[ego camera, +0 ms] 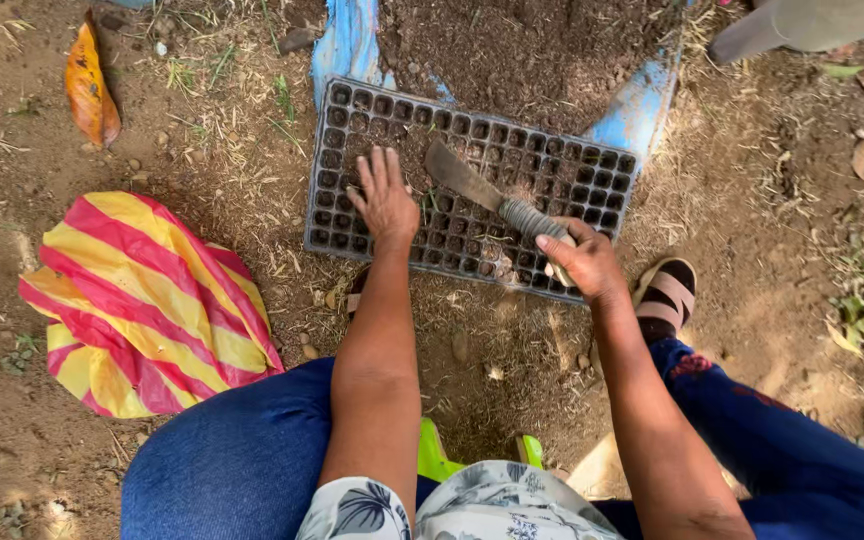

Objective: The person fills the cells of a seed starter tray with soil using a large blade and by hand, leveling the soil surface as they go.

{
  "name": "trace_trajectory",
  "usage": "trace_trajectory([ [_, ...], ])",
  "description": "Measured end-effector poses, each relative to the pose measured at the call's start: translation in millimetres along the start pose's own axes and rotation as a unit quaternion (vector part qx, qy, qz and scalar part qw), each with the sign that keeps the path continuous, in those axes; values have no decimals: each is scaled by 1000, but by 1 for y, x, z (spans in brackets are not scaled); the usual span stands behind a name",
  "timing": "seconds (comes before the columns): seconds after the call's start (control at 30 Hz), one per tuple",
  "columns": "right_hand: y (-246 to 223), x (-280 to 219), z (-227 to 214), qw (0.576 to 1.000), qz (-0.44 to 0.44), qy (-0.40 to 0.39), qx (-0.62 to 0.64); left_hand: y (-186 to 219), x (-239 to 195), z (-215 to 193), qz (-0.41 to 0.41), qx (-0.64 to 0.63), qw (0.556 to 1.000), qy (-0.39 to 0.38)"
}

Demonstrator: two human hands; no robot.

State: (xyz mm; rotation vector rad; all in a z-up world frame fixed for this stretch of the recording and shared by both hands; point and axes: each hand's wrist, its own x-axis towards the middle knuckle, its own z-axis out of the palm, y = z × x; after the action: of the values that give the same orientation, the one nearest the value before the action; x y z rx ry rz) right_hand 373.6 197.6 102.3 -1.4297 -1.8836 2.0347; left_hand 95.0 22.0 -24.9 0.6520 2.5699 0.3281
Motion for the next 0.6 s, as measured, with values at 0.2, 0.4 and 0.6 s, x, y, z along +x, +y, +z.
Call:
trace_trajectory([
  [0.2, 17, 2, -20, 994, 74, 63, 49, 54, -6, 29, 92, 147, 985, -14],
  [0.4, -1, -1, -74, 974, 38, 100, 201, 92, -7, 18, 22, -38, 999, 26],
  [0.6, -38, 55, -90, 983, -12, 152, 98, 109, 82, -1, 16, -295, 946, 133],
])
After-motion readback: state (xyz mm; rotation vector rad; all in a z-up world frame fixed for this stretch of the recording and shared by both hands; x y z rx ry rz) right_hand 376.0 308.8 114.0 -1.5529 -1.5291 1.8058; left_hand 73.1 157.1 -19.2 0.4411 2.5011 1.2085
